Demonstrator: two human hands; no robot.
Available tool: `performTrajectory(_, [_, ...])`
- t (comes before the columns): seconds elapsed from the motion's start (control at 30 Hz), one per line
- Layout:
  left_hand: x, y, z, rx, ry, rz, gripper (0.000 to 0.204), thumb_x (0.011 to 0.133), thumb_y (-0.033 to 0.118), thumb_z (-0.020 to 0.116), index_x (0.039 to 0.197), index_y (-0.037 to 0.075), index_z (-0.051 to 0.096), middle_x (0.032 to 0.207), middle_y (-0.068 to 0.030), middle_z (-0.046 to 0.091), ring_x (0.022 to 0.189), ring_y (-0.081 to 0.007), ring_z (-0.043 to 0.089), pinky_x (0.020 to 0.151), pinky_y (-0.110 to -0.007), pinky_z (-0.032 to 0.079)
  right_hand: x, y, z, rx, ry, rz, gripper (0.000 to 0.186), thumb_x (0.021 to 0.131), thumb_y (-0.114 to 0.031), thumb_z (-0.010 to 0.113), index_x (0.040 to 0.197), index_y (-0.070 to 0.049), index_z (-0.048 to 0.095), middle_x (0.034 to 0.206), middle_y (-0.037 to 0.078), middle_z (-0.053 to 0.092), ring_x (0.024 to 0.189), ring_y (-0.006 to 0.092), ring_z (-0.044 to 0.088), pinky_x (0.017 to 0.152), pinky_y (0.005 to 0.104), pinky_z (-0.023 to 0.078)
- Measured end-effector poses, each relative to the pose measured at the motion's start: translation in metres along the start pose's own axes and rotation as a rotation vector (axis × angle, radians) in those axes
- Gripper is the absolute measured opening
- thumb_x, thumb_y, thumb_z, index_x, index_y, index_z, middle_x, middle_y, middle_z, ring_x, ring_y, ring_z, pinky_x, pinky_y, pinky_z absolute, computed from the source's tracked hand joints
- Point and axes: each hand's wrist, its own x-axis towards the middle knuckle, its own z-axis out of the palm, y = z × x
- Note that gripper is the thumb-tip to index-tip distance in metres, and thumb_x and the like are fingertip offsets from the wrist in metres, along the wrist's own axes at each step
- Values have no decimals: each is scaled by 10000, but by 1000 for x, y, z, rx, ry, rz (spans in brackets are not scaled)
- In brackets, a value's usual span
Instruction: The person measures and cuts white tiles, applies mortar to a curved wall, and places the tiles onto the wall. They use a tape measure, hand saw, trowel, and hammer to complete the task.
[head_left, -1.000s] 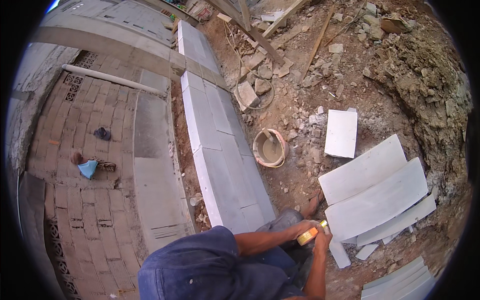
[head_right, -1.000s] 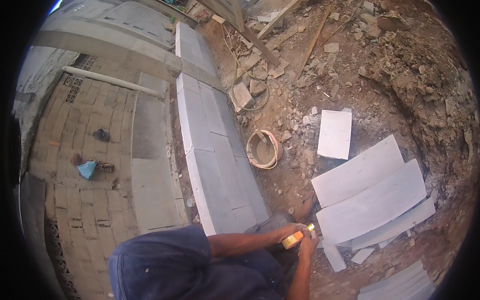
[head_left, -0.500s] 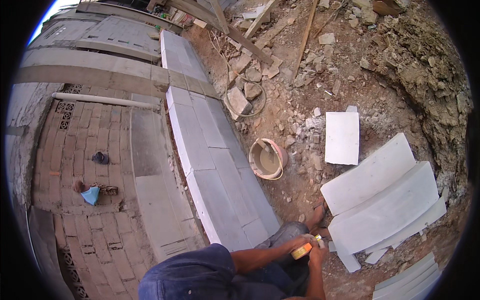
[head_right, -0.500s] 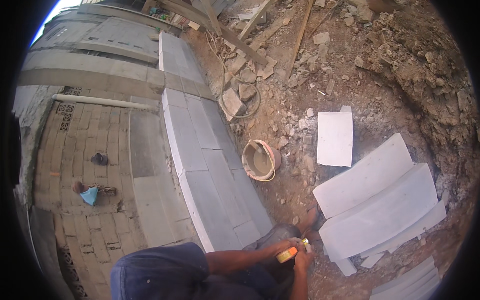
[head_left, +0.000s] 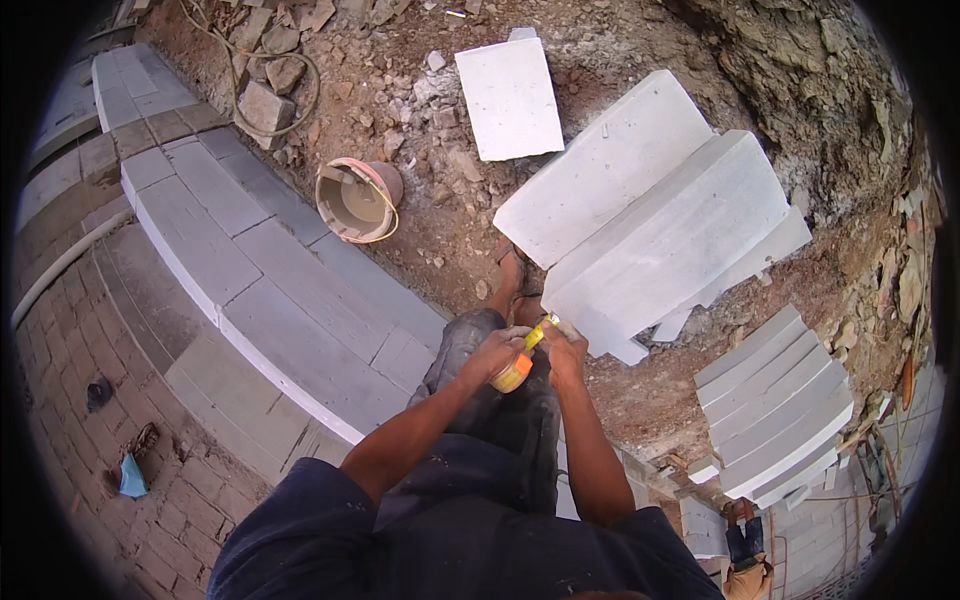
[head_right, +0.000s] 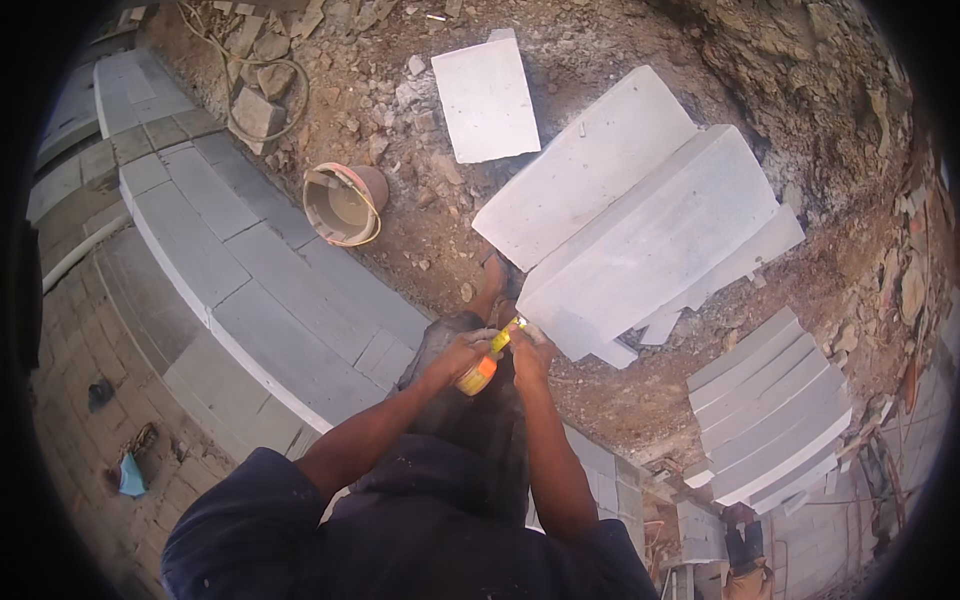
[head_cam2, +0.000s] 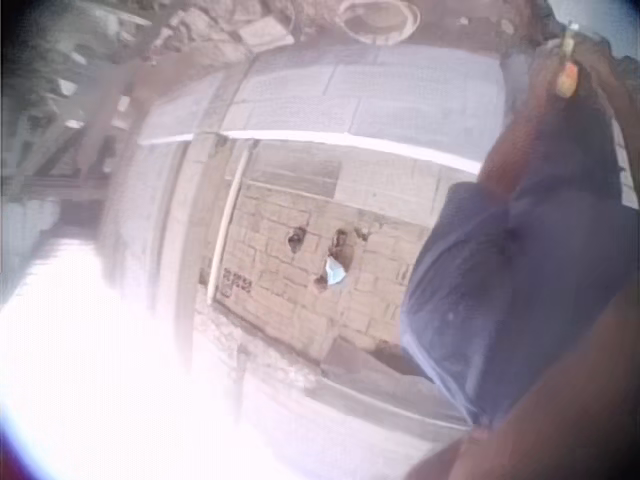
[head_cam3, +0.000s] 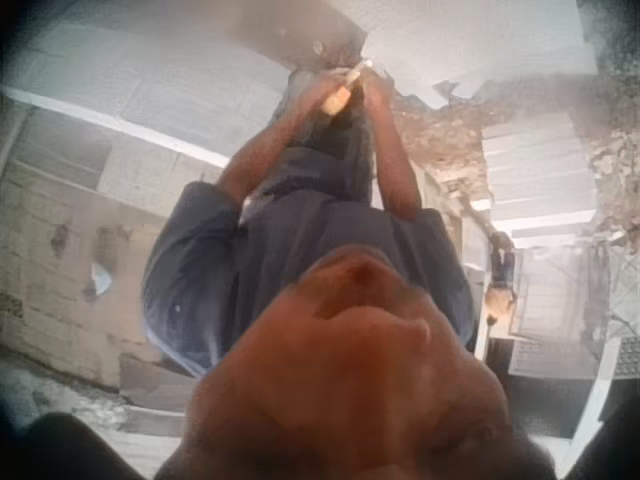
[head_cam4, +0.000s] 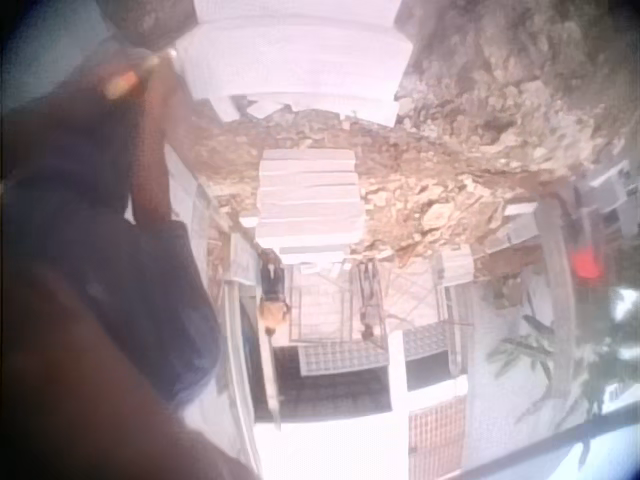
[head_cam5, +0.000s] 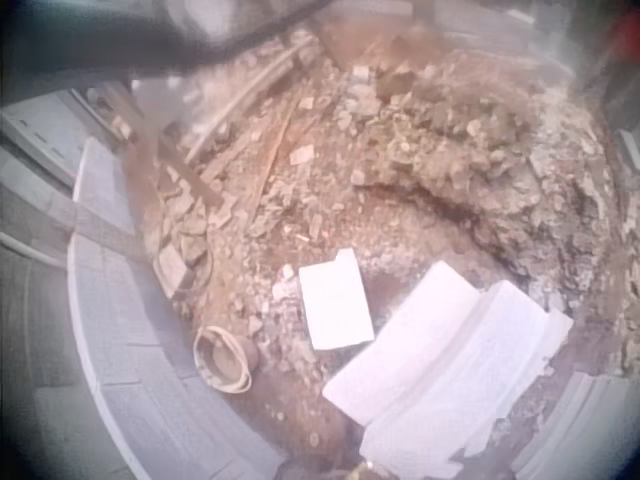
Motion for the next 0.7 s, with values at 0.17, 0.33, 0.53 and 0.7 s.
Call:
performTrajectory(0.17, [39, -12, -15, 316, -36, 18, 239, 897, 196, 540, 984, 13, 668, 748, -46, 607, 692, -123, 536, 672, -280, 448, 86, -66, -35, 108, 243, -146, 325, 753, -109, 803, 959, 49, 606, 824, 97, 634, 659, 147, 596, 558, 270, 496])
performTrajectory(0.33, [61, -36, -3, 403, -36, 28, 311, 911, 351, 566, 965, 70, 688, 818, -105, 671, 772, -246, 638, 748, -357, 481, 149, -136, -69, -87, 284, -395, 314, 777, -39, 757, 1030, 31, 585, 858, 112, 646, 717, 154, 613, 585, 276, 507])
performTrajectory(0.53, [83, -55, 11, 506, 23, 66, 290, 908, 325, 556, 1002, 91, 699, 902, -99, 694, 834, -240, 657, 799, -338, 488, 195, -166, -109, -390, 173, -476, 427, 799, 7, 711, 1200, 41, 566, 933, 106, 653, 791, 140, 613, 679, 247, 500])
performTrajectory(0.7, [91, -62, 4, 503, 70, 54, 332, 887, 392, 589, 1050, 126, 702, 921, -99, 696, 872, -271, 653, 800, -361, 488, 216, -167, -118, -320, 109, -513, 442, 835, -7, 680, 1251, 59, 547, 1041, 115, 637, 927, 176, 620, 846, 272, 502])
